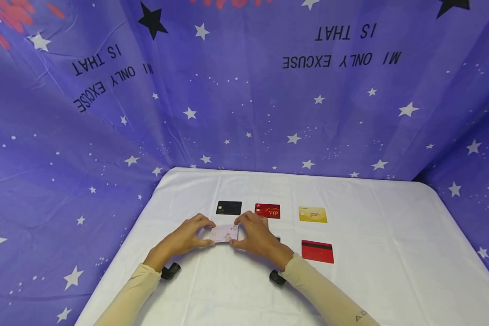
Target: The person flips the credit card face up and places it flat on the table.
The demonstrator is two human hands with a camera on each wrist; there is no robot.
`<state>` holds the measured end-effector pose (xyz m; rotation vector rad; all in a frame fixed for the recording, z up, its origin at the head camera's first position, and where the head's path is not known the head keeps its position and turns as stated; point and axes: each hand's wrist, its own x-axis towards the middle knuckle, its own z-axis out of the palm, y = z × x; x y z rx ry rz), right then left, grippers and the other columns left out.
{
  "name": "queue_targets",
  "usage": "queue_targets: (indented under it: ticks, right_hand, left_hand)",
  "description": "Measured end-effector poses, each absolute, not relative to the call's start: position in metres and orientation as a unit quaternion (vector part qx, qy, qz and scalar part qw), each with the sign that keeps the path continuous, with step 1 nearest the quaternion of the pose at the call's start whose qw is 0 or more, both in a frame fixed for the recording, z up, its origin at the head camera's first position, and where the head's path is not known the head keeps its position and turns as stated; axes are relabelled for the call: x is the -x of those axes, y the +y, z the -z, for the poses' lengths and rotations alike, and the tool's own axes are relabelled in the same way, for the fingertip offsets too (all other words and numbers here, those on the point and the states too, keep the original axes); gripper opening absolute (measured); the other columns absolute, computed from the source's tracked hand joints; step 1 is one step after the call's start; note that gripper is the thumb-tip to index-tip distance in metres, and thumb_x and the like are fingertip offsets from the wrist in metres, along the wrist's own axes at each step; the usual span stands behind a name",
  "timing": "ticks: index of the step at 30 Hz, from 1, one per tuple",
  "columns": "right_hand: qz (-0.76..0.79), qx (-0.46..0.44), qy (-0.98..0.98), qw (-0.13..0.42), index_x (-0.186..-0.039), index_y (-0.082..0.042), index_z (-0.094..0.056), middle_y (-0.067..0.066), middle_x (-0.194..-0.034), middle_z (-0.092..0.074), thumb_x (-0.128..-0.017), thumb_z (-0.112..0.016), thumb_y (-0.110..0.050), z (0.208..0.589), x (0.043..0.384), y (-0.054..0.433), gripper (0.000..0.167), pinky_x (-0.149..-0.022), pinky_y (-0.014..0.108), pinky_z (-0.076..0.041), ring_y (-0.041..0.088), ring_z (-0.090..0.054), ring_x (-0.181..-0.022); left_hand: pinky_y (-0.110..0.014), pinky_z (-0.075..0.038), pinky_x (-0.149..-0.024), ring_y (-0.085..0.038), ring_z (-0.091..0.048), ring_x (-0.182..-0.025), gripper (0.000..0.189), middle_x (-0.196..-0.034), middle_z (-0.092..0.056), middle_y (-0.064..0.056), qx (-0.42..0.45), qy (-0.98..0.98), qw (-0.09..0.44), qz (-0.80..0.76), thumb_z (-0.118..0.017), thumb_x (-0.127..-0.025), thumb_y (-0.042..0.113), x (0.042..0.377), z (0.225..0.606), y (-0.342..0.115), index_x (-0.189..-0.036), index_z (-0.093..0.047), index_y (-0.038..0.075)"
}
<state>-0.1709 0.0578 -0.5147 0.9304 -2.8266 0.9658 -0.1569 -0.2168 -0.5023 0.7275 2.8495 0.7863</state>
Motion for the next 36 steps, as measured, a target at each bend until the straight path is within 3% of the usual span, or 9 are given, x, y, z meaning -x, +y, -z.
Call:
queue_targets:
  ticks: [11, 36]
  right_hand:
    - [-0.280, -0.289, -0.915, -0.013, -0.117, -0.016, -0.067, 0.002, -0.124, -0.057, -0.084, -0.088, -0.039, 0.5218, 0.1698, 0.0522, 0.046, -0.093, 0.047, -0.034, 0.025, -0.051, -0.121]
    - [-0.255, -0.290, -0.922, -0.034, -0.118, -0.016, -0.066, 0.012, -0.133, -0.054, -0.084, -0.090, -0.040, 0.5160, 0.1680, 0.0509, 0.047, -0.093, 0.053, -0.034, 0.033, -0.048, -0.127]
  left_hand:
    - [-0.048, -0.041, -0.103, -0.024, -0.057, -0.122, 0.042, -0.127, -0.060, -0.001, -0.236, 0.946, 0.037, -0.220, -0.087, -0.088, 0.034, 0.1573, 0.5103, -0.2166, -0.123, -0.072, 0.018]
    - [-0.048, -0.040, -0.099, -0.028, -0.058, -0.119, 0.046, -0.126, -0.064, -0.002, -0.218, 0.955, 0.023, -0.198, -0.087, -0.086, 0.038, 0.1517, 0.5074, -0.2157, -0.126, -0.077, 0.019]
